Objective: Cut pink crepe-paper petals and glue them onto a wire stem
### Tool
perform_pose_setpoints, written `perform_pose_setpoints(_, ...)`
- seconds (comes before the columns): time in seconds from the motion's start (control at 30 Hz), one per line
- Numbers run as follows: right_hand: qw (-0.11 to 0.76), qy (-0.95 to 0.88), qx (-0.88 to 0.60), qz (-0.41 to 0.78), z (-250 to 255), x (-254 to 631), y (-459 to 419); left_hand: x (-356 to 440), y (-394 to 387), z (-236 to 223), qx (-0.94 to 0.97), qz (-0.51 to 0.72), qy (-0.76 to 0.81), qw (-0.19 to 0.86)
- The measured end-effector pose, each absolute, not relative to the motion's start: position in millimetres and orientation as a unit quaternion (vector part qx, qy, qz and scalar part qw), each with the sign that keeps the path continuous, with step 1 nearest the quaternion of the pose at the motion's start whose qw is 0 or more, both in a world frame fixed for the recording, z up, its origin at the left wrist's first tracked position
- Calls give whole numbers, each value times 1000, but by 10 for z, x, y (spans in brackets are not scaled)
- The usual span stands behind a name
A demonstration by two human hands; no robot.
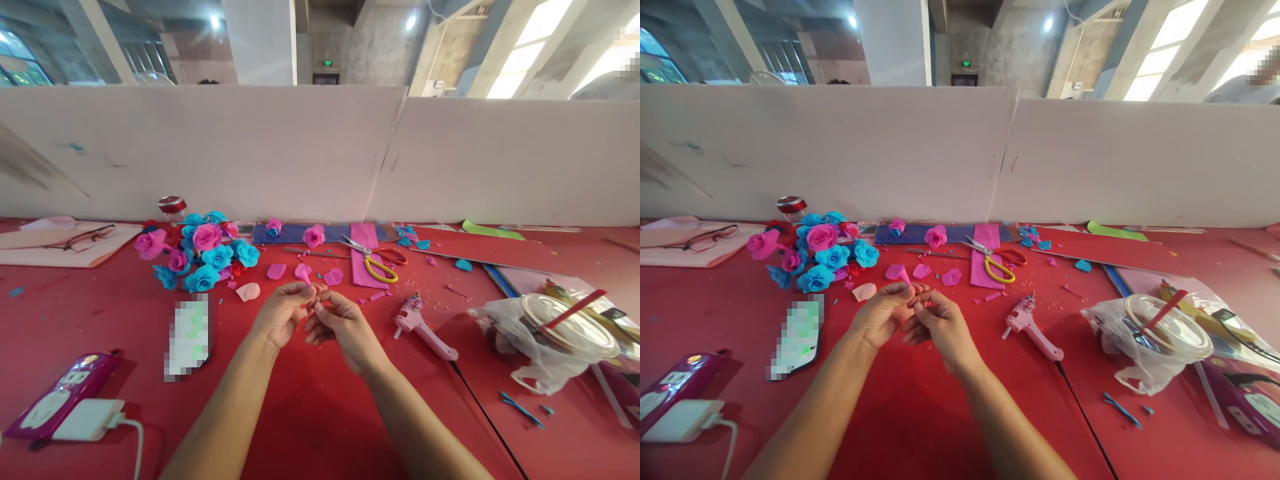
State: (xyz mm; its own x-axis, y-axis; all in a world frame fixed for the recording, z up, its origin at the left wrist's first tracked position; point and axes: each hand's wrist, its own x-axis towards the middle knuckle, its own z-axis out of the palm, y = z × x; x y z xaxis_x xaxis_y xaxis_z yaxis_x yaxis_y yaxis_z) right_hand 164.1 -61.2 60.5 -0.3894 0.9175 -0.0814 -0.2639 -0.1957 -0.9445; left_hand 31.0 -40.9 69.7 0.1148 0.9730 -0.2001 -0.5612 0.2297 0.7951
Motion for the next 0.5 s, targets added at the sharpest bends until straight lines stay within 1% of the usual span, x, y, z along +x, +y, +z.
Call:
perform_pose_setpoints(0.07, 424, -505, -371, 653, 633, 1693, -592, 318, -414, 716, 277, 560, 385, 679)
perform_pose_setpoints(0.17, 489, -540, -422, 539, 685, 1783, -557, 351, -429, 746, 279, 561, 422, 655)
perform_pose_setpoints(0.2, 512, -533, -426, 521, 702, 1805, -550, 369, -437, 751, 283, 557, 431, 651)
perform_pose_setpoints(0.27, 531, -517, -410, 531, 726, 1823, -543, 415, -456, 748, 299, 548, 442, 644)
perform_pose_setpoints(0.33, 527, -523, -396, 541, 728, 1814, -542, 475, -479, 727, 325, 544, 454, 627)
perform_pose_setpoints(0.5, 549, -553, -437, 449, 672, 1794, -514, 606, -539, 660, 380, 536, 472, 588)
